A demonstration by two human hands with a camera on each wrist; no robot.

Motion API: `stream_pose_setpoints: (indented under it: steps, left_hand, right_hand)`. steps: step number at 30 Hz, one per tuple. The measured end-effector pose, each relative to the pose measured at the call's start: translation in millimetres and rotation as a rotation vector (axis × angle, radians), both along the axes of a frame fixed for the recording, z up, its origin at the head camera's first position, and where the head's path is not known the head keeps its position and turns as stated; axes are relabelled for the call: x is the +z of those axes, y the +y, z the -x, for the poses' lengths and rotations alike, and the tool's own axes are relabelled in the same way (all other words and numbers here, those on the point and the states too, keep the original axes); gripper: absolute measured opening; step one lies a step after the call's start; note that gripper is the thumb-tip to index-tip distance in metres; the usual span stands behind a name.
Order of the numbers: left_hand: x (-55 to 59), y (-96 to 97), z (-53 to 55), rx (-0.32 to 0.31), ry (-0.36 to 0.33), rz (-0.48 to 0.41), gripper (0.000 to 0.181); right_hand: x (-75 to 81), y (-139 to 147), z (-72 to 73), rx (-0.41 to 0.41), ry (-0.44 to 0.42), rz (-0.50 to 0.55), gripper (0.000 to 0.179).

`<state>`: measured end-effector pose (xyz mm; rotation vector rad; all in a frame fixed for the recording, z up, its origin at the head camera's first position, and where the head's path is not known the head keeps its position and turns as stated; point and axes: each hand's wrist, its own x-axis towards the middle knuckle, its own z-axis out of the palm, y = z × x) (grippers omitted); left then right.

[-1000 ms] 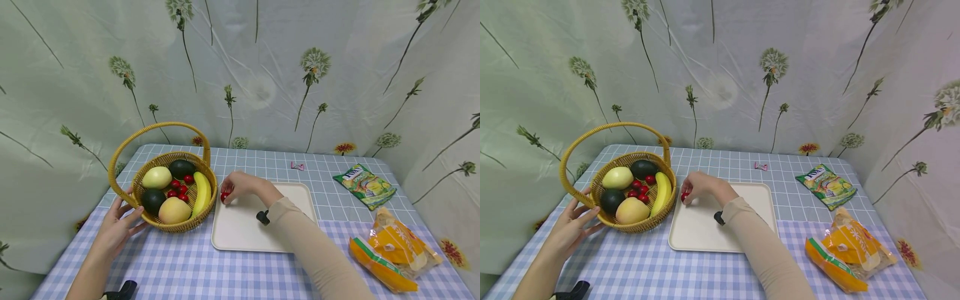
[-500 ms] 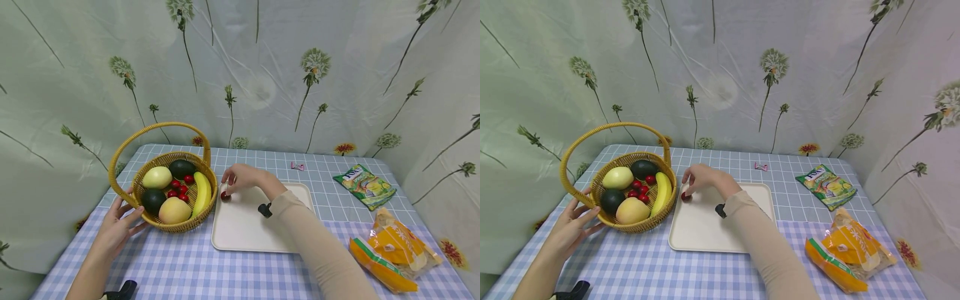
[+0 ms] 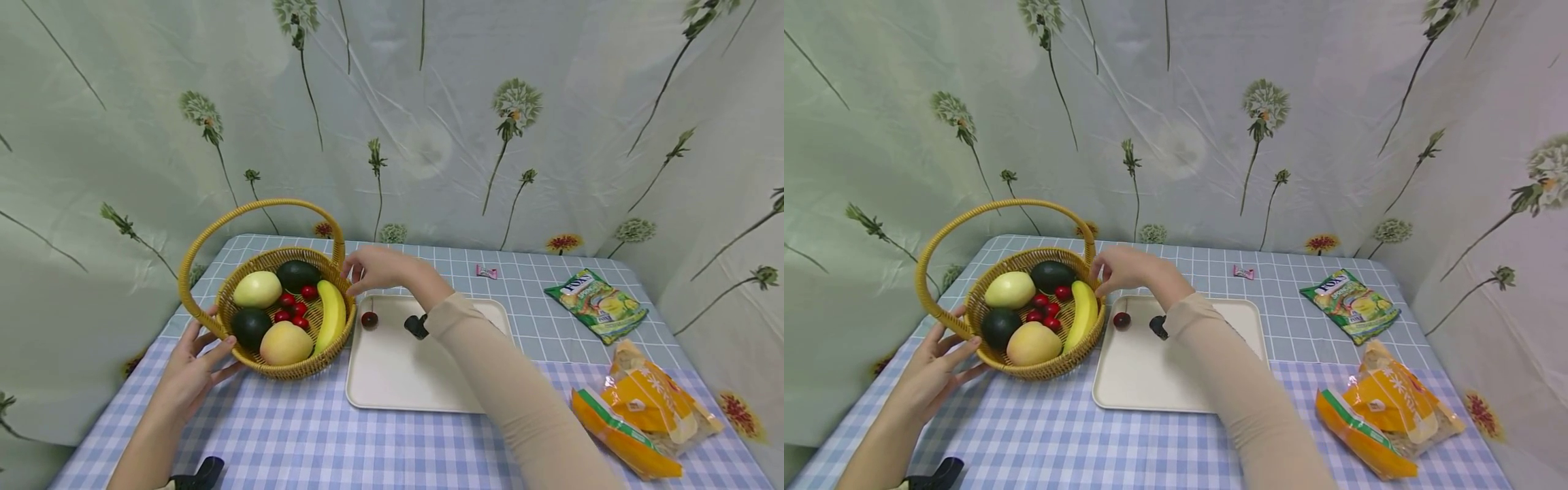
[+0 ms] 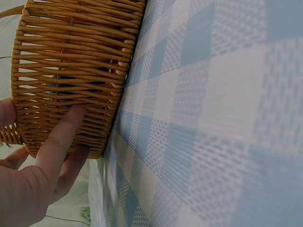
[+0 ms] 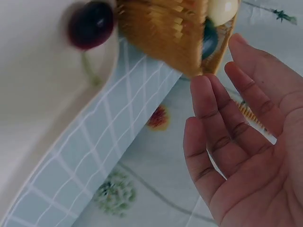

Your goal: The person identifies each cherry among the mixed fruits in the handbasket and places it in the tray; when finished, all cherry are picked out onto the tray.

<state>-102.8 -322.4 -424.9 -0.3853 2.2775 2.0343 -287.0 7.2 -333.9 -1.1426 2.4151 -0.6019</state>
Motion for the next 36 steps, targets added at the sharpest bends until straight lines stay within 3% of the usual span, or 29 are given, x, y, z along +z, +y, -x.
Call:
stream_pose_setpoints:
  steps: [9,14,28,36]
  left_hand:
    - [3.1,1.2,1.3,0.009,-0.005,-0.012,0.084]
    - [3.1,1.0,0.9,0.007,-0.009,-0.014,0.085]
    - [1.6,0.3,-0.9,0.002,-0.001,0.002,0.085]
    - [2.5,0.9,-0.1,0.004,-0.003,0.011,0.085]
  right_hand:
    - [1.5,-40,-11.8,0.085,-0.008,-0.012,0.036]
    - [-1.1,-59,-17.6,0.085,-0.057,-0.029,0.037]
    - [-13.8,-98,-18.4,-0.029,-0.293,-0.152,0.033]
    - [-14.3,-106,-18.9,-0.101,-0.472,-0.144,0.034]
